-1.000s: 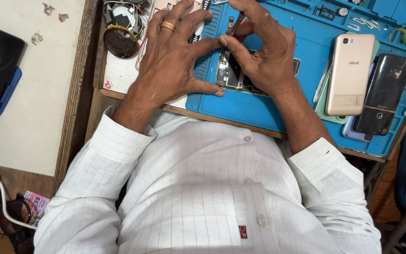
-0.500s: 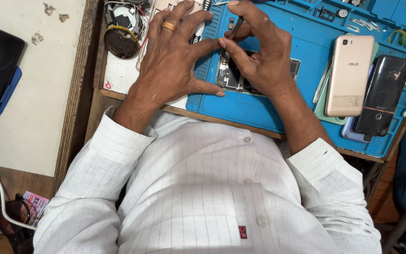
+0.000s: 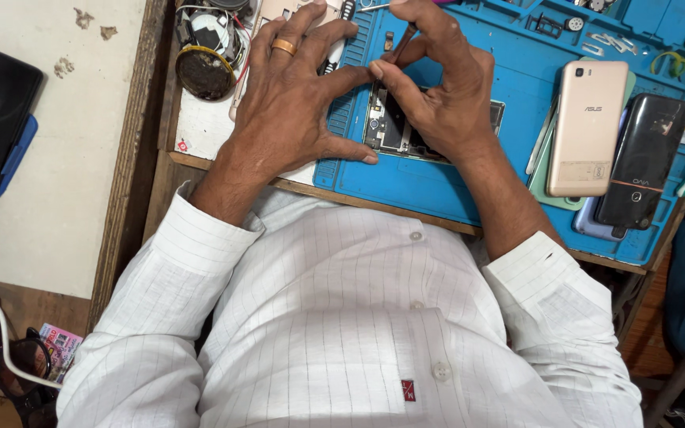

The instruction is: The person repairs a disassembled smartphone on a blue work mat, holding the phone chassis steady with one hand while using a screwdriver-like tool with the other to work on internal components. They reposition the phone and continue working on its internals throughout the episode.

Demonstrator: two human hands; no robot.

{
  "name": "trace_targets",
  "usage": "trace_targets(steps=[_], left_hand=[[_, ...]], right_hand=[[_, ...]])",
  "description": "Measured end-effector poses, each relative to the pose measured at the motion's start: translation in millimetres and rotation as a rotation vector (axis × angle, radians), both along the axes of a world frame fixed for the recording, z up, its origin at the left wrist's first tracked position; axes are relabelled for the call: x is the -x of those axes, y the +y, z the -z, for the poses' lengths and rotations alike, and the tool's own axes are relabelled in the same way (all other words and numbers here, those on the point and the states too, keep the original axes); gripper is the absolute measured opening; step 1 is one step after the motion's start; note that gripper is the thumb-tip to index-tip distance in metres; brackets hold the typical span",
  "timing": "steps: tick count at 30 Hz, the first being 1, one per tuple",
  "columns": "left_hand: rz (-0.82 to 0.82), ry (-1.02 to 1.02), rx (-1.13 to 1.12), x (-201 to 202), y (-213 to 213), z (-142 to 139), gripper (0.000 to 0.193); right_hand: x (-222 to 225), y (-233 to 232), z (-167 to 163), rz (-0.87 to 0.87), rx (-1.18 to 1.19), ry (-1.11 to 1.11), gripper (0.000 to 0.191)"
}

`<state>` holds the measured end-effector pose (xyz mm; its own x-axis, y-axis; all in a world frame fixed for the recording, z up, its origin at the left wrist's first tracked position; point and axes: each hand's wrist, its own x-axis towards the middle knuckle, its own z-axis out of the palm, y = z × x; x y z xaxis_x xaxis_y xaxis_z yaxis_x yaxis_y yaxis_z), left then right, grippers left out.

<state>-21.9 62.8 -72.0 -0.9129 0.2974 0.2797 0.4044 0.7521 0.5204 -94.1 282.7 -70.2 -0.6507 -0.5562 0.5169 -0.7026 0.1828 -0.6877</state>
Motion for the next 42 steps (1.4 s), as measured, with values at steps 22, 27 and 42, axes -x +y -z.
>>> trace_targets(steps=[22, 27, 42], left_hand=[[-0.031, -0.003, 0.010, 1.5, -1.8, 4.7, 0.104], [-0.023, 0.012, 0.025, 2.4, -1.6, 5.0, 0.103], [-0.027, -0.003, 0.043, 1.6, -2.2, 5.4, 0.102]], right_hand=[[2.1, 7.1, -1.0, -0.116, 0.029, 0.028, 0.054], [1.6, 1.4, 6.3, -0.022, 0.011, 0.020, 0.053], [-4.0, 5.7, 5.4, -0.043, -0.036, 0.028, 0.059]])
